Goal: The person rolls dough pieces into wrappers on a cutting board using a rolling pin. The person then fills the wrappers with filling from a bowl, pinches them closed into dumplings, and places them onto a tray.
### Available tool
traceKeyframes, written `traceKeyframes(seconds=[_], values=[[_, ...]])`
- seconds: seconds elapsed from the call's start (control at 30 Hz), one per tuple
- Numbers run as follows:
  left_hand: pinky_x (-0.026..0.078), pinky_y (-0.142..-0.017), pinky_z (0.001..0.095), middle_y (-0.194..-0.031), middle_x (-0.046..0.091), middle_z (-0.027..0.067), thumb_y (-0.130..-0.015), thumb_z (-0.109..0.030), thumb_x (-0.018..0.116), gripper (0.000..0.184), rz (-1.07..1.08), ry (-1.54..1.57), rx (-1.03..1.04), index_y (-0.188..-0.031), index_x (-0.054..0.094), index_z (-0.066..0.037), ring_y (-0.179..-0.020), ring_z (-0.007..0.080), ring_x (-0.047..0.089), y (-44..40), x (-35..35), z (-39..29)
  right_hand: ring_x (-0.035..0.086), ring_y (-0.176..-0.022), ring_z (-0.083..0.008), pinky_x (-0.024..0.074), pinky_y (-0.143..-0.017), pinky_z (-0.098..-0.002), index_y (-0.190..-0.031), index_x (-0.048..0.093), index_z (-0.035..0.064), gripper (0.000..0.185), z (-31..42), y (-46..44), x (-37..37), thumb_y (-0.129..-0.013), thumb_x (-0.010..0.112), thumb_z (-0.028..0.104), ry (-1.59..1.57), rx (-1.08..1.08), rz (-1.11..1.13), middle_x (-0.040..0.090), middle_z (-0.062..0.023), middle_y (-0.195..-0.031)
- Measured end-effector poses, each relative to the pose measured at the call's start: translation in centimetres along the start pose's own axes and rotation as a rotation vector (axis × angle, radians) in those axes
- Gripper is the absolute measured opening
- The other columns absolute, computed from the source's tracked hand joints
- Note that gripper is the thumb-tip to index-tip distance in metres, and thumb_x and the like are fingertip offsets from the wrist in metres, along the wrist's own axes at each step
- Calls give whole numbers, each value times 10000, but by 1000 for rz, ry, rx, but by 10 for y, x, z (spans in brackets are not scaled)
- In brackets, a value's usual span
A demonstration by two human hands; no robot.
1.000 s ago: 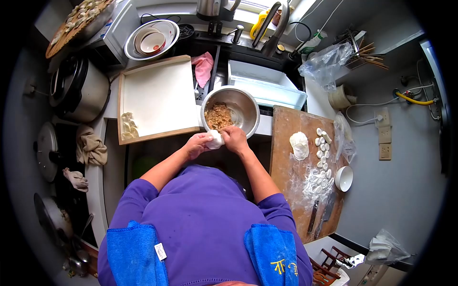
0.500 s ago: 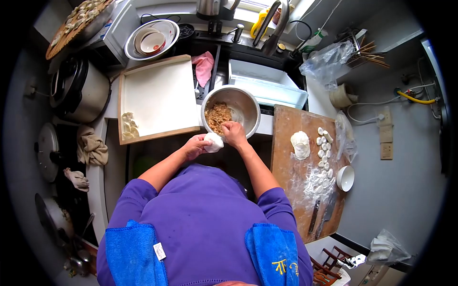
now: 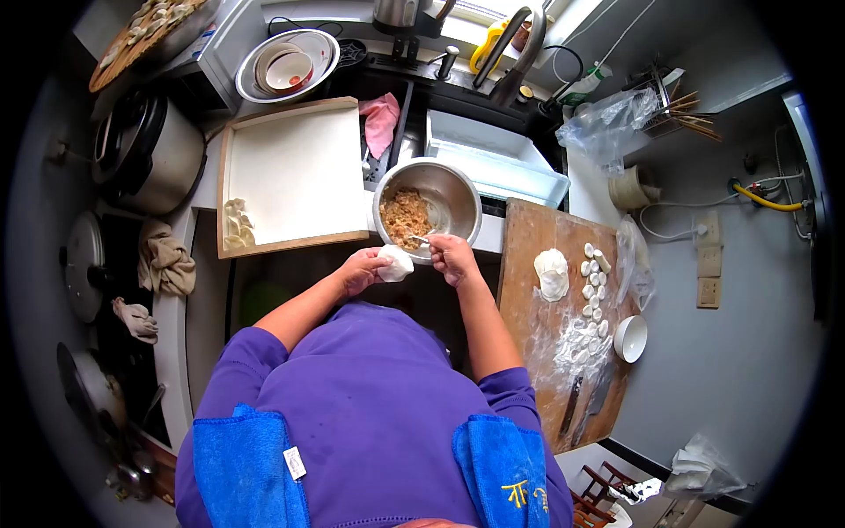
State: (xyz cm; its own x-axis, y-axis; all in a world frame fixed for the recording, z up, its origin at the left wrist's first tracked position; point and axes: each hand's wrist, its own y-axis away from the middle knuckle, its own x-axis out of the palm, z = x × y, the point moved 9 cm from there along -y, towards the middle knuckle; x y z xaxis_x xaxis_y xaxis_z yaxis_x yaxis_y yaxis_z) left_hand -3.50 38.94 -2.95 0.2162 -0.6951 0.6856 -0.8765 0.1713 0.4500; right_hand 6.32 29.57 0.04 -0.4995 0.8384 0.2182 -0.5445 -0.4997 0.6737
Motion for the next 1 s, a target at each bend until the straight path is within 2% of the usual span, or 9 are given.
traceKeyframes(seconds=[0.07, 0.23, 0.3, 0.33, 0.37, 0.47, 0.7, 0.8, 1.0], values=[[418, -817, 325, -991, 544, 89, -782, -142, 495, 306, -20, 37, -45, -1053, 460, -5, -905, 194, 536, 3, 2, -1, 377, -439, -29, 283, -356, -145, -815, 555, 16, 119, 2, 5, -2, -756, 529, 116, -154, -23, 30, 435, 33, -545], [397, -862, 355, -1043, 499, 150, -831, -69, 332, 304, -208, 172, 122, -1111, 372, 42, -956, 234, 508, 0, 4, -37, 405, -443, -44, 314, -395, -168, -815, 576, 0, 134, 30, 39, 5, -762, 530, 114, -7, -277, -14, 454, 32, -549], [384, -878, 367, -1083, 463, 168, -829, -58, 302, 328, -223, 228, 171, -1139, 334, 43, -987, 254, 485, -3, 14, -52, 464, -493, -85, 363, -444, -213, -807, 583, -8, 131, 52, 55, 13, -764, 520, 98, 327, -610, -134, 488, 0, -567], [384, -878, 367, -1083, 463, 168, -829, -58, 302, 328, -220, 228, 177, -1139, 334, 43, -987, 254, 485, -3, 20, -58, 461, -507, -102, 347, -434, -218, -849, 575, -9, 127, 80, 85, 33, -758, 511, 52, 595, -1062, -208, 485, -31, -586], [375, -887, 371, -1091, 454, 171, -829, -61, 289, 336, -203, 259, 204, -1147, 322, 44, -999, 261, 474, -3, 26, -64, 483, -538, -166, 381, -487, -260, -865, 568, -3, 144, 83, 94, 42, -732, 516, 15, 726, -1065, -247, 485, -77, -606], [362, -898, 377, -1095, 447, 174, -833, -72, 266, 343, -162, 344, 227, -1151, 314, 45, -1016, 269, 459, -8, 31, -72, 493, -567, -232, 404, -517, -306, -868, 568, 20, 192, 78, 106, 62, -681, 546, -17, 954, -1273, -331, 480, -97, -618], [359, -892, 392, -1076, 456, 184, -830, -106, 253, 339, -199, 459, 245, -1104, 353, 67, -1002, 284, 462, -6, 21, -83, 486, -585, -221, 406, -530, -318, -890, 571, 44, 232, 76, 114, 77, -662, 560, 5, 1173, -1307, -292, 468, -73, -632], [351, -897, 401, -1067, 460, 185, -838, -133, 248, 345, -198, 486, 218, -1099, 355, 66, -999, 286, 462, -2, 19, -83, 502, -575, -222, 416, -522, -304, -857, 577, 31, 204, 90, 127, 75, -659, 561, -18, 948, -1347, -363, 492, -89, -636], [368, -882, 387, -1049, 474, 181, -841, -144, 248, 334, -207, 529, 202, -1080, 370, 55, -981, 273, 476, 1, 18, -79, 513, -579, -228, 418, -513, -299, -861, 581, 33, 203, 85, 115, 86, -664, 568, -17, 974, -1393, -302, 498, -97, -639]])
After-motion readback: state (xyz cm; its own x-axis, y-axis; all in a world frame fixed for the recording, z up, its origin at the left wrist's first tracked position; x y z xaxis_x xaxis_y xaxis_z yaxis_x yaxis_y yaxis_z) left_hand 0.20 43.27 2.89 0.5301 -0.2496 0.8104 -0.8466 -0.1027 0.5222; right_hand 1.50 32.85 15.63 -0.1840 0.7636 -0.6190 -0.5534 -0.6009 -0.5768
